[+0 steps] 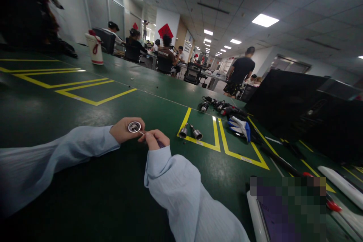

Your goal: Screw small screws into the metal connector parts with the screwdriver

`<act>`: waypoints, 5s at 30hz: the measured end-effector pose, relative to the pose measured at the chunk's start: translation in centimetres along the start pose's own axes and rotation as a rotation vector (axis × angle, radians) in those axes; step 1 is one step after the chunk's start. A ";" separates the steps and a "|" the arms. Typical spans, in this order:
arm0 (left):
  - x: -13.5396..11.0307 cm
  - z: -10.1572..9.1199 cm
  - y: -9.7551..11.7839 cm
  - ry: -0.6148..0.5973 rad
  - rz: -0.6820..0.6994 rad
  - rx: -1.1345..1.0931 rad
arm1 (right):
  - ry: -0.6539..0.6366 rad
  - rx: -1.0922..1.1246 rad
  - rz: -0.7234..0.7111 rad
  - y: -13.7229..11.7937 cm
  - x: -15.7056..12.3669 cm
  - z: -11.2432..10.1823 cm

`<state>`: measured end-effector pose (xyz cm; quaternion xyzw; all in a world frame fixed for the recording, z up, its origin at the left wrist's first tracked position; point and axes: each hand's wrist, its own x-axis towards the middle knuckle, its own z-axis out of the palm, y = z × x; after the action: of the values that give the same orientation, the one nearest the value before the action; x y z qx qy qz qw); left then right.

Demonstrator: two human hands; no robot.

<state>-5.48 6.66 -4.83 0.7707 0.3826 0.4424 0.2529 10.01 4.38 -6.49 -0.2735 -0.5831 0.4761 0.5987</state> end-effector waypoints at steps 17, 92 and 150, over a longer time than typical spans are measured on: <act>-0.2 0.1 0.5 -0.140 0.140 0.411 | 0.147 0.720 0.499 1.1 2.3 -2.3; 0.5 0.4 -2.5 0.013 -0.057 0.080 | 0.178 -0.107 0.109 -1.6 0.3 -0.4; -0.8 1.5 1.7 -0.071 -0.192 -0.384 | 0.315 0.029 0.188 -1.2 1.1 -0.2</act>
<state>-3.77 4.95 -4.71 0.6835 0.3538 0.4534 0.4496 10.41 4.96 -4.95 -0.3895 -0.4469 0.4896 0.6394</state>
